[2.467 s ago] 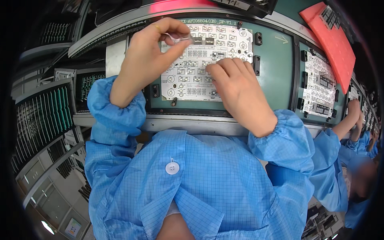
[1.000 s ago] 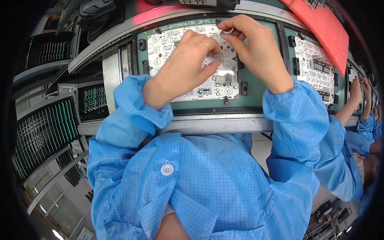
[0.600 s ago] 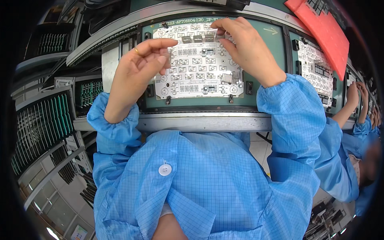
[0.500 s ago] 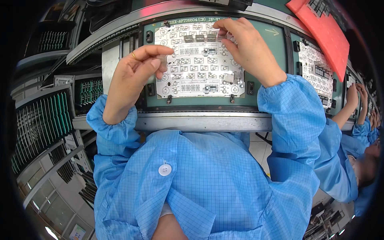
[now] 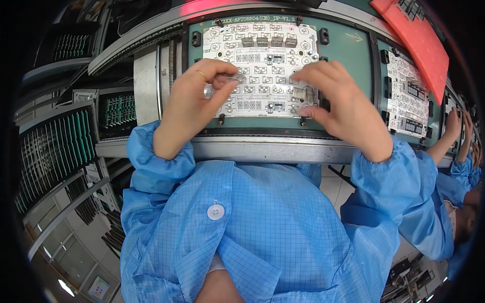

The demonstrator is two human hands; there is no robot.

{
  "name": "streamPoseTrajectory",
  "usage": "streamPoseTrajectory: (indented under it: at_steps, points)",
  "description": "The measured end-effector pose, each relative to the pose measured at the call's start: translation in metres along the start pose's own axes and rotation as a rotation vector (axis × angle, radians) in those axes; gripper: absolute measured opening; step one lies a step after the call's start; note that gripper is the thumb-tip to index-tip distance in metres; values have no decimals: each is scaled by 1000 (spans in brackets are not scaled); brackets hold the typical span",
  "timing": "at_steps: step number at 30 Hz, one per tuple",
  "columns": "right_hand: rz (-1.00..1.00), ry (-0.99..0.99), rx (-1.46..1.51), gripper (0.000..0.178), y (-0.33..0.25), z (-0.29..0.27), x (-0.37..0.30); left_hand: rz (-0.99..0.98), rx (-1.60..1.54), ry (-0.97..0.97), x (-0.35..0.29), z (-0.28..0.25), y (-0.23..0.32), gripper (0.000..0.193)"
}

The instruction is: Manually assembling electronic components and display modules onto mounting plates at a production line station.

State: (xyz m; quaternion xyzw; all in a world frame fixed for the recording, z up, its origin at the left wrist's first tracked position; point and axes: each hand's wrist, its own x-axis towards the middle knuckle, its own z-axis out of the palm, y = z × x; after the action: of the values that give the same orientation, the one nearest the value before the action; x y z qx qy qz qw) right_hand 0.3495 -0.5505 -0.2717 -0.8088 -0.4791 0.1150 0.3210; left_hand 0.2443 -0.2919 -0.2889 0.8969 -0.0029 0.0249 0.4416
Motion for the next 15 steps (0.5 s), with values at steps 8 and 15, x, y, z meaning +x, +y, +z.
streamPoseTrajectory:
  at_steps: [8, 15]
  points:
    - [132, 85, 124, 29, 11, 22, -16, 224, 224, -56, 2, 15, 6, 21]
    - [170, 202, 255, 27, 6, 16, -18, 267, 288, -87, 3, 20, 8, 22]
